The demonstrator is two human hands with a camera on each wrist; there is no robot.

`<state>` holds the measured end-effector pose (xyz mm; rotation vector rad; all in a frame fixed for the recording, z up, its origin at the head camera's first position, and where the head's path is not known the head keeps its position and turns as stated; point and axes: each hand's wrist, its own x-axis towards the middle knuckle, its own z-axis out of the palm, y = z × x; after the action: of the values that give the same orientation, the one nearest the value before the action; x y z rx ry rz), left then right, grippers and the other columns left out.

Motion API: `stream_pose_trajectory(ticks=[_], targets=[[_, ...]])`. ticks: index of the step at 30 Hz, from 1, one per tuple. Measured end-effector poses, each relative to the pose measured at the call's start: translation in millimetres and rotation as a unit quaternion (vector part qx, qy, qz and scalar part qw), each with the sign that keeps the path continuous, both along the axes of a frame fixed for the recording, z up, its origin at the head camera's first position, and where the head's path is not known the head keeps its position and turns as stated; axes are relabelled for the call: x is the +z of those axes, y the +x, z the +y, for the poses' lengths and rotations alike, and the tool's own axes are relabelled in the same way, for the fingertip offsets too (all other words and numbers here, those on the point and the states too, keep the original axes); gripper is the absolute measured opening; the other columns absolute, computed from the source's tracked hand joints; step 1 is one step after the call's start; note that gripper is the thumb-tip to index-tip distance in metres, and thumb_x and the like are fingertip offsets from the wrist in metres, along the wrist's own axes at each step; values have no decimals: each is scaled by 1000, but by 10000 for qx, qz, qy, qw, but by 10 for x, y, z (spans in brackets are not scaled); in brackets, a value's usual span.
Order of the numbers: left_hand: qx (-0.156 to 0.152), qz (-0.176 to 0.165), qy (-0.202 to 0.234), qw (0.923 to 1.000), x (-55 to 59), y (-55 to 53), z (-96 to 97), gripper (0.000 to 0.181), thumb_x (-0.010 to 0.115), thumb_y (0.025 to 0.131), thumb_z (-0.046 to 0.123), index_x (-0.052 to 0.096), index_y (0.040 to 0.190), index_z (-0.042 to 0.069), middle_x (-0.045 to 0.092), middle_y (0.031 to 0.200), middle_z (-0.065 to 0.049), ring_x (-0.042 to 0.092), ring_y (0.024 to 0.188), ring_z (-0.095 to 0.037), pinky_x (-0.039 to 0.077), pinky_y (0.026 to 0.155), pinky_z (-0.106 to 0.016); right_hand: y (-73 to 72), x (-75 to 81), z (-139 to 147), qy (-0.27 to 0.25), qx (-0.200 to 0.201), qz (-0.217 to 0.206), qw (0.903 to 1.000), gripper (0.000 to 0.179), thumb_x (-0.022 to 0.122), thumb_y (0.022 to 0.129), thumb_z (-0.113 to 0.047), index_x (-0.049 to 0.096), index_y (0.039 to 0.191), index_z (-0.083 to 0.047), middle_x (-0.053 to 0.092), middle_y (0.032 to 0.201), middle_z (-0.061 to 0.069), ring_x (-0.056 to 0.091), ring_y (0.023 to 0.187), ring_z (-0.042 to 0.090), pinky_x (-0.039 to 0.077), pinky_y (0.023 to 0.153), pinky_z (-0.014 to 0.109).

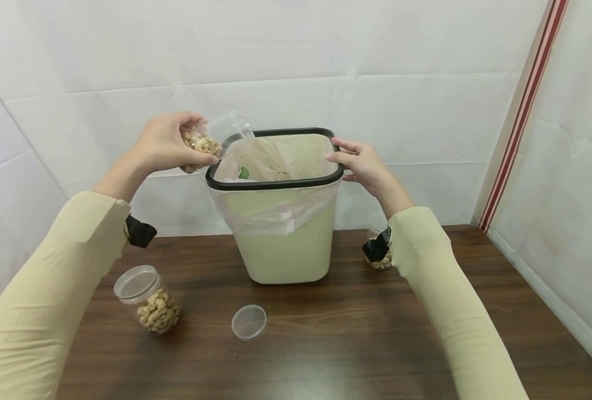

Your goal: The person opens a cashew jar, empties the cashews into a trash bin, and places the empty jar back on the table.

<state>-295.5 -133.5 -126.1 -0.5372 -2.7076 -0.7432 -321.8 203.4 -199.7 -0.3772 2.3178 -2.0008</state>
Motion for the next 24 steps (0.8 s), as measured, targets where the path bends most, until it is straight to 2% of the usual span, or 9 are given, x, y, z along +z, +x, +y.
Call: stream_pose_trajectory(ticks=[4,10,18,24], targets=[[-101,-40,-44,9999,-1,-18,34,71,78,66,24,48,127,4,55,117,-13,50,100,-23,43,87,-35,3,-18,-13,-118,-145,-9,9998,59,55,89,-17,31,143,-13,33,144,13,42,120,29,47,73,24],[-149,-68,-88,9998,-5,-52,48,72,78,65,23,48,128,3,55,122,-12,51,109,-24,39,94,-37,8,-31,-43,-203,-190,-3,9996,59,55,89,-15,31,142,-12,33,144,13,45,116,26,48,69,22],[-75,121,-732,9972,19,-71,93,73,76,66,27,47,129,3,55,125,-13,48,115,-28,34,99,-39,1,-47,-74,-294,-191,-41,9994,59,55,89,-13,31,142,-12,32,145,12,53,98,9,49,68,22],[-124,302,-1199,9923,45,-97,154,74,74,67,27,45,131,4,53,127,-14,50,111,-29,35,97,-42,18,-32,-84,-292,-205,-33,9994,59,54,89,-14,31,142,-12,30,146,10,49,109,19,48,69,22]])
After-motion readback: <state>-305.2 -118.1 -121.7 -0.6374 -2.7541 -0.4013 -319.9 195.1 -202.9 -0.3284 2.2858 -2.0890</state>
